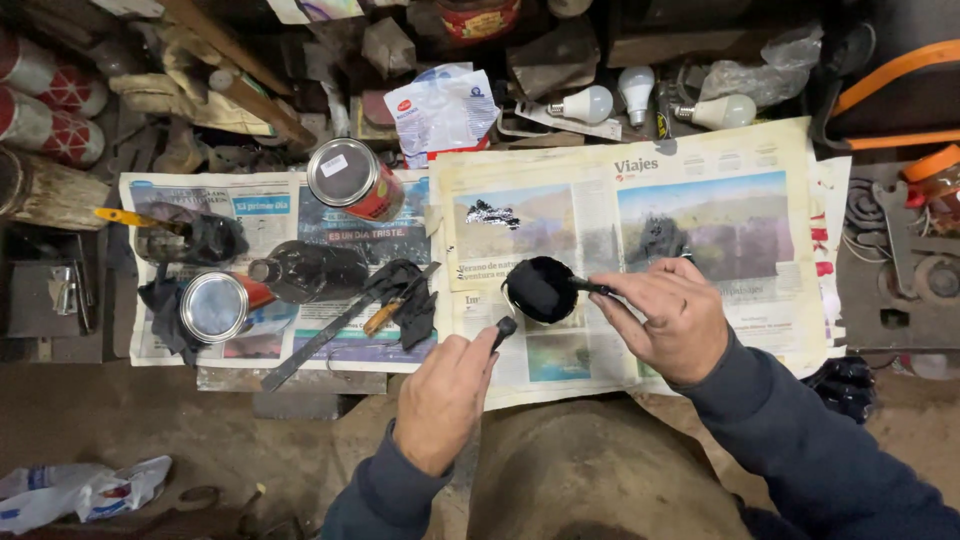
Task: Painting a metal mesh grate using a small brush and black paint in a workshop.
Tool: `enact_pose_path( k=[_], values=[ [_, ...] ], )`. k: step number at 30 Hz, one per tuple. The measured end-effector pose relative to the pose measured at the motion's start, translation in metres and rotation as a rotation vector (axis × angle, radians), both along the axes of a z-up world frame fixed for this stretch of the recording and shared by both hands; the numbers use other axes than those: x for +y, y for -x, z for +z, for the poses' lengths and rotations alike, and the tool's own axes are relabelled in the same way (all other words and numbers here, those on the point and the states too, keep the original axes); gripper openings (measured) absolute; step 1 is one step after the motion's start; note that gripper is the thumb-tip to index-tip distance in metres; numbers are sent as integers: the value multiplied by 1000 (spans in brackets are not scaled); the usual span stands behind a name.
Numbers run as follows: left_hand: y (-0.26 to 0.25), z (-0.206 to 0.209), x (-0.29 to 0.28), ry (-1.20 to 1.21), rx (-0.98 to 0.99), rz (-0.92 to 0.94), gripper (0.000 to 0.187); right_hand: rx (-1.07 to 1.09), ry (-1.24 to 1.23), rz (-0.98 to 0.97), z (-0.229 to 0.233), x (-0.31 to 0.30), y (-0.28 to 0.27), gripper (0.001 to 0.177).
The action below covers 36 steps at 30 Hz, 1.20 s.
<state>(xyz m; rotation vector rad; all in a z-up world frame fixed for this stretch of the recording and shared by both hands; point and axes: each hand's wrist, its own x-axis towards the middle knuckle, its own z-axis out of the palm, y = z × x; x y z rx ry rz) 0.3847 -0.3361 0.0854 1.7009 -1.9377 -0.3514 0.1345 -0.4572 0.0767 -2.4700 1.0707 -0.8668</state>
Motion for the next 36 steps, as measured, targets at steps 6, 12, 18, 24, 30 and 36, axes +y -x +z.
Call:
enact_pose_path(
  k=[6,12,18,24,30,36],
  values=[
    [7,9,-4,-53,-108,-91,33,-29,9,28,2,1,1,28],
    [8,6,-9,-100,-105,-87,31,-20,6,35,4,1,1,29],
    [11,-18,-18,-98,-88,-85,29,1,-18,43,1,0,-1,28],
    [11,-36,-23,-118,-128,-111,40,-12,-51,62,-3,-2,-1,28],
    [13,-33,-29,-137,-122,-118,41,-17,-87,59,-8,-2,3,29],
    [14,-33,-34,-155,-127,-120,41,0,-88,61,-13,-5,4,30]
  ],
)
